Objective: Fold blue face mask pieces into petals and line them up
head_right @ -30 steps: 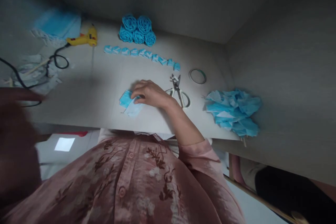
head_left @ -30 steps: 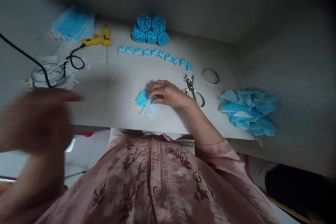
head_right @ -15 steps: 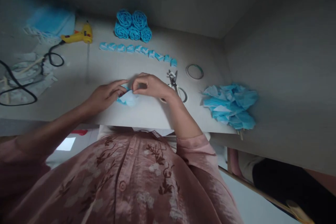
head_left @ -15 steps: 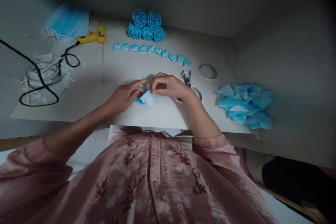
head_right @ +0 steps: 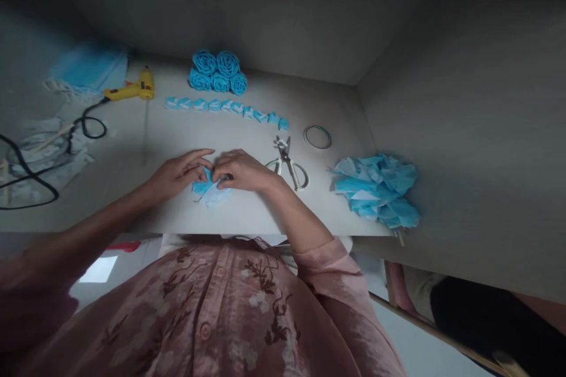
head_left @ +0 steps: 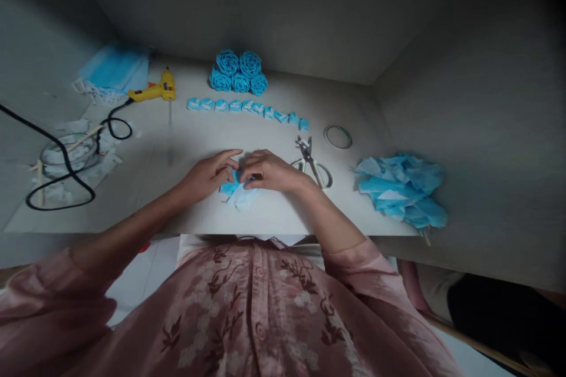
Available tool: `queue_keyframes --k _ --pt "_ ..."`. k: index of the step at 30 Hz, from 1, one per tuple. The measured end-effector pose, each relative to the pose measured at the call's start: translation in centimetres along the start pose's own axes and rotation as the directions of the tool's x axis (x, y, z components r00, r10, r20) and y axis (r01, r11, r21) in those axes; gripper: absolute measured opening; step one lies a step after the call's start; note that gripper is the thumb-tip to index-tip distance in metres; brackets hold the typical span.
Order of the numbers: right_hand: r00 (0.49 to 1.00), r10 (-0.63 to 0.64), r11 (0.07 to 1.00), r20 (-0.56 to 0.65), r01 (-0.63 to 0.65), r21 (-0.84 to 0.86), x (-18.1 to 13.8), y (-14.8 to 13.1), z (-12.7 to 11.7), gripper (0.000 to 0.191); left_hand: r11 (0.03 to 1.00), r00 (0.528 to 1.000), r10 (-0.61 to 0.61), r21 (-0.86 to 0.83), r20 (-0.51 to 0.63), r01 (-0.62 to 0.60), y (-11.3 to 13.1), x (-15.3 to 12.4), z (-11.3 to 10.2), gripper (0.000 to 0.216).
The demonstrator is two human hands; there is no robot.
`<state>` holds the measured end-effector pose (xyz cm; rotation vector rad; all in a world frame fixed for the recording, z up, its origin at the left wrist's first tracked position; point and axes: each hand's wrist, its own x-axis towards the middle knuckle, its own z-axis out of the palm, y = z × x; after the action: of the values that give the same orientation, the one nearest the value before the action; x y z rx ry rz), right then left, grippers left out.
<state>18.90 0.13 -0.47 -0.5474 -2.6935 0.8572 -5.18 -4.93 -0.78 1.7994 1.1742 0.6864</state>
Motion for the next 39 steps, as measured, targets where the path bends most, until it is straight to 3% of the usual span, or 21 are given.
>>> queue_keyframes --k 1,3,6,10,13,16,19,22,24,26,29,33,35,39 --pt "1.000 -0.011 1.000 0.011 0.011 -0.008 0.0 -0.1 0.0 0.002 1.000 1.000 -0.003 0.007 0.004 0.003 -0.1 0.1 0.0 0.056" --pt "0.999 -0.032 0.999 0.021 0.031 0.007 0.0 -0.2 -0.1 0.009 1.000 1.000 -0.012 0.023 0.005 0.011 -0.4 0.3 0.0 0.052" --pt "0.999 -0.028 0.985 -0.030 0.032 0.167 -0.4 -0.3 -0.7 0.010 0.999 1.000 -0.017 0.035 0.021 0.016 -0.7 0.5 0.1 0.050" --pt "0.966 0.174 0.820 -0.193 -0.034 0.571 -1.3 -0.5 -1.9 0.019 0.999 0.999 -0.024 0.042 0.033 0.023 -0.9 0.6 0.1 0.050" --pt "0.915 0.295 0.750 -0.276 -0.043 0.660 -1.5 -0.5 -2.1 0.029 1.000 0.999 -0.028 0.010 0.032 0.028 -0.9 0.7 0.1 0.050" --pt "0.961 0.202 0.830 -0.189 -0.066 0.553 -1.0 -0.2 -1.4 0.029 1.000 1.000 -0.010 -0.001 0.027 0.010 -1.1 0.9 0.1 0.047" --pt "0.998 0.026 0.963 -0.059 -0.009 0.268 -0.4 -0.2 -0.4 0.019 0.998 0.999 -0.006 -0.061 0.033 0.008 -1.2 1.3 0.2 0.046" --pt "0.999 0.014 1.000 0.039 -0.014 -0.003 -0.1 -0.5 0.2 0.013 0.987 0.997 -0.062 -0.146 0.043 0.067 -1.4 1.6 0.3 0.050" --pt "0.997 0.024 0.999 0.068 -0.021 -0.042 -0.1 -0.6 0.2 0.008 0.979 0.995 -0.088 -0.180 0.045 0.095 -1.6 1.7 0.3 0.050" --pt "0.999 -0.006 0.999 0.035 0.005 0.035 -0.2 -0.7 -0.2 0.010 0.976 0.995 -0.095 -0.193 0.041 0.101 -1.6 1.8 0.3 0.048" --pt "0.995 -0.029 0.945 -0.093 0.057 0.322 -0.6 -1.0 -1.1 0.016 0.979 0.995 -0.093 -0.178 0.026 0.096 -1.3 1.8 0.2 0.046" --pt "0.947 0.179 0.699 -0.266 0.068 0.712 -1.2 -1.3 -2.0 0.033 0.987 0.995 -0.091 -0.127 0.031 0.094 -0.9 1.6 0.0 0.045" --pt "0.911 0.295 0.621 -0.289 0.047 0.782 -1.3 -1.4 -2.1 0.039 0.987 0.996 -0.086 -0.133 0.030 0.089 -0.8 1.6 0.0 0.045" --pt "0.902 0.369 0.600 -0.223 -0.049 0.798 -1.1 -1.5 -1.9 0.043 0.975 0.995 -0.097 -0.196 0.031 0.101 -1.1 1.7 0.1 0.039"
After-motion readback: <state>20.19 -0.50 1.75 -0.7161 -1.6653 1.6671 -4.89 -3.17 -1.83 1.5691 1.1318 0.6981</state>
